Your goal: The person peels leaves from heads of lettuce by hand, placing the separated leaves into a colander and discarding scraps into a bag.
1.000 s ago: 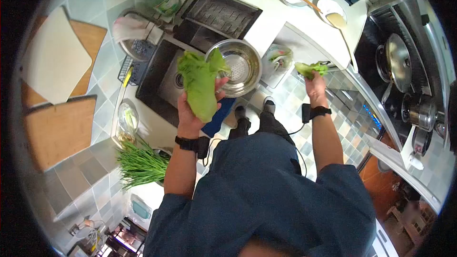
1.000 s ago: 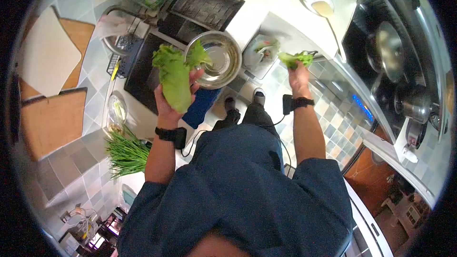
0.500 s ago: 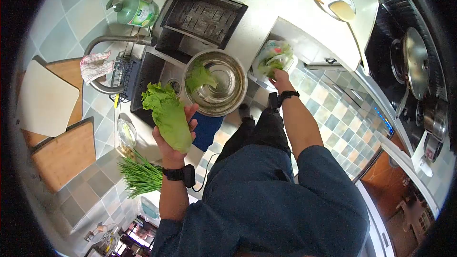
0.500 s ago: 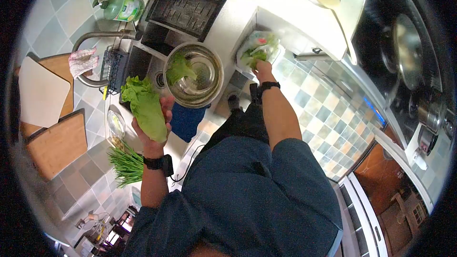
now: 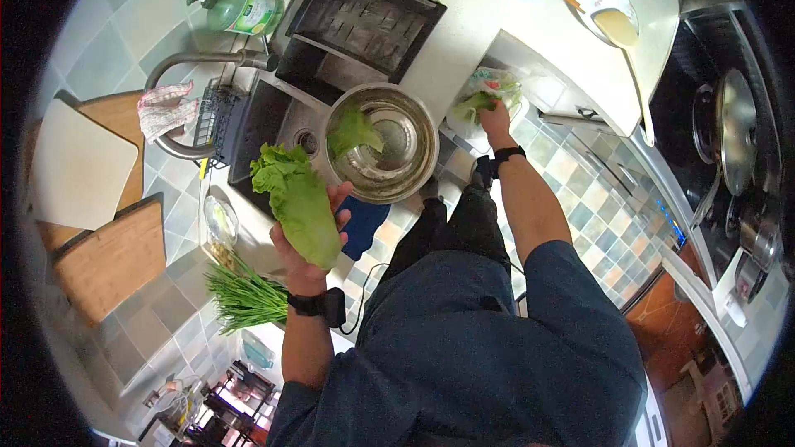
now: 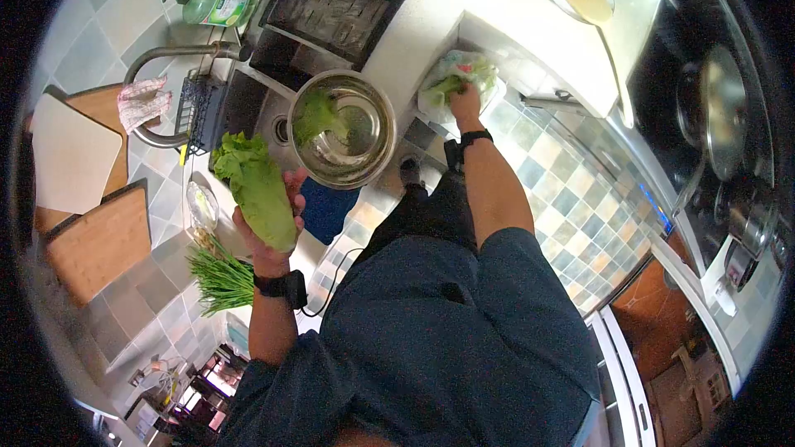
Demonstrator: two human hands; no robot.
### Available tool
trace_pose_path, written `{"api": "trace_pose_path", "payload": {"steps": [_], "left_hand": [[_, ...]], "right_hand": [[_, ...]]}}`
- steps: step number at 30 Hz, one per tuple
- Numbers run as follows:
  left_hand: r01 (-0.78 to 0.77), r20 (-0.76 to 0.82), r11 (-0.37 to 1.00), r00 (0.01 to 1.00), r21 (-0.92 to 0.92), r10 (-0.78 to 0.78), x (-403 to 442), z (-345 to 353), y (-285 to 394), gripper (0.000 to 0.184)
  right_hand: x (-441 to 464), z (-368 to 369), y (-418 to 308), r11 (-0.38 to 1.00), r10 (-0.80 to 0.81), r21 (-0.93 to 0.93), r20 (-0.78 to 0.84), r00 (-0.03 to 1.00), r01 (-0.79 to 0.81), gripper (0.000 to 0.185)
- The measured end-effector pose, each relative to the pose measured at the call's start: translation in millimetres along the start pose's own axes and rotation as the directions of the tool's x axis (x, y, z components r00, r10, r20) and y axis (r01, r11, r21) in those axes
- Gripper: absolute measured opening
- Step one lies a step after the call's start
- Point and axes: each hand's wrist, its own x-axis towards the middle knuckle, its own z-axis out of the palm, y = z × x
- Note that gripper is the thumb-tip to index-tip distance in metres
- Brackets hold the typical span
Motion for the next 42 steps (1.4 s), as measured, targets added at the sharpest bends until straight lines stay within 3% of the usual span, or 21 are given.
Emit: {"api": "trace_pose_path", "payload": {"steps": [4, 6, 10, 12, 15, 16, 18, 19, 21, 23, 24, 28, 30, 33, 35, 38, 42], "left_hand": [[-0.05, -0.013, 0.994, 0.999, 0.094, 0.051, 2, 7, -1, 0.099], [-0.08, 0.016, 0.992, 0.997, 0.098, 0.078, 4, 9, 0, 0.092], [-0.127, 0.021, 0.985, 0.992, 0.115, 0.126, 4, 9, 2, 0.082], [-0.151, 0.01, 0.978, 0.988, 0.145, 0.151, 5, 8, 2, 0.081], [-0.173, -0.046, 0.969, 0.982, 0.177, 0.184, 11, 17, 1, 0.078], [-0.165, -0.033, 0.966, 0.984, 0.198, 0.175, 12, 21, 1, 0.077], [-0.146, -0.016, 0.972, 0.988, 0.181, 0.152, 14, 33, 1, 0.075], [-0.153, -0.006, 0.973, 0.988, 0.175, 0.156, 15, 34, 2, 0.075], [-0.12, 0.078, 0.981, 0.991, 0.15, 0.11, 22, 33, 3, 0.076], [-0.112, 0.124, 0.986, 0.987, 0.12, 0.097, 27, 31, 2, 0.072], [-0.119, 0.122, 0.986, 0.987, 0.118, 0.104, 27, 37, 1, 0.07], [-0.105, 0.198, 0.992, 0.976, 0.073, 0.089, 34, 44, -1, 0.064], [-0.136, 0.308, 0.99, 0.944, 0.042, 0.117, 36, 50, -3, 0.06], [-0.174, 0.383, 0.985, 0.911, 0.017, 0.154, 36, 55, -1, 0.057], [-0.169, 0.371, 0.985, 0.917, 0.025, 0.148, 34, 59, -1, 0.056], [-0.137, 0.361, 0.989, 0.926, 0.051, 0.11, 34, 55, 3, 0.053], [-0.068, 0.394, 0.994, 0.919, 0.091, 0.026, 38, 46, 8, 0.044]], "right_hand": [[-16, -25, -11, 0.994, -0.07, -0.081, 0.055, 0.996, 0.075, 0.041], [-24, -30, -3, 0.976, -0.168, -0.149, -0.034, 0.985, 0.162, 0.04], [-45, -57, -14, 0.965, -0.182, -0.2, -0.038, 0.983, 0.171, 0.045], [-47, -70, -18, 0.979, -0.168, -0.134, -0.106, 0.98, 0.153, 0.04], [-60, -99, -65, 0.937, 0.054, 0.342, 0.037, 0.998, -0.064, 0.033], [-77, -116, -97, 0.939, 0.04, 0.339, 0.038, 0.998, -0.051, 0.033], [-127, -147, -169, 0.856, -0.12, 0.517, 0.156, 0.98, 0.023, 0.023], [-149, -155, -194, 0.857, -0.131, 0.514, 0.152, 0.98, 0.035, 0.023], [-192, -166, -239, 0.799, -0.443, 0.557, 0.295, 0.846, 0.225, 0.018], [-244, -174, -290, 0.773, -0.611, 0.472, 0.375, 0.698, 0.423, 0.018], [-264, -175, -309, 0.779, -0.62, 0.434, 0.425, 0.659, 0.452, 0.023], [-311, -159, -355, 0.637, -0.769, 0.369, 0.365, 0.525, 0.677, 0.041], [-325, -151, -364, 0.618, -0.786, 0.261, 0.222, 0.577, 0.742, 0.05], [-325, -148, -363, 0.657, -0.754, 0.228, 0.227, 0.617, 0.719, 0.054], [-326, -151, -365, 0.628, -0.777, 0.201, 0.216, 0.592, 0.752, 0.051], [-329, -154, -368, 0.688, -0.717, 0.393, 0.239, 0.655, 0.61, 0.044], [-324, -157, -361, 0.723, -0.681, 0.397, 0.273, 0.679, 0.565, 0.043]]}}
